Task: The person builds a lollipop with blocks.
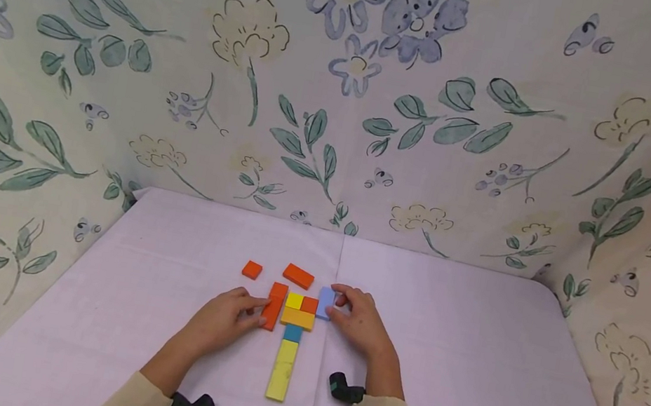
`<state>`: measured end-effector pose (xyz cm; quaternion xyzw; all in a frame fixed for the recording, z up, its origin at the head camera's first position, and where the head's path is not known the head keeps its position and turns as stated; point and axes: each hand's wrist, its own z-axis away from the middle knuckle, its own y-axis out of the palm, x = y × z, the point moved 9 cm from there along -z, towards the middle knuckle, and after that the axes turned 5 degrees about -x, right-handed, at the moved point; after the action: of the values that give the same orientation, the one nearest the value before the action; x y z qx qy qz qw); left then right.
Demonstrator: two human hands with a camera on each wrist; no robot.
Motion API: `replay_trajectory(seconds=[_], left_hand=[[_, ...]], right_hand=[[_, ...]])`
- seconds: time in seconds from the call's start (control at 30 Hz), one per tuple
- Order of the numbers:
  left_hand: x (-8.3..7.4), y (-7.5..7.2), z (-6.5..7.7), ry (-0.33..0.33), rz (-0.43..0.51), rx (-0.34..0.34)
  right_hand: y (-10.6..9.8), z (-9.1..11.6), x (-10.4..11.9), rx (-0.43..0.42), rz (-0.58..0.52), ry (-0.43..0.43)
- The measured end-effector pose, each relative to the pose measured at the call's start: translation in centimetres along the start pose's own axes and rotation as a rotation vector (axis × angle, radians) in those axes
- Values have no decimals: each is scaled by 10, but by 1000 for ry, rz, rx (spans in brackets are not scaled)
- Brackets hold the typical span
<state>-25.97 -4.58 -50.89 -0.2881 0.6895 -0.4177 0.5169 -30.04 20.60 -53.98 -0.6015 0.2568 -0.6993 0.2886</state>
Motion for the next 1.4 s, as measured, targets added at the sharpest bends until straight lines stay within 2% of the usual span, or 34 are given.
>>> replay_trajectory(seconds=[0.27, 0.87, 1.4], left_hand=[[0, 4, -10, -27, -31, -6], [3, 7, -34, -47, -21, 13], [1, 5, -43, -62, -1, 35]], right_hand=[[-1, -1, 2, -1, -9, -30], [-1, -1, 3, 7, -4, -19], [-1, -2, 1, 12, -13, -15]])
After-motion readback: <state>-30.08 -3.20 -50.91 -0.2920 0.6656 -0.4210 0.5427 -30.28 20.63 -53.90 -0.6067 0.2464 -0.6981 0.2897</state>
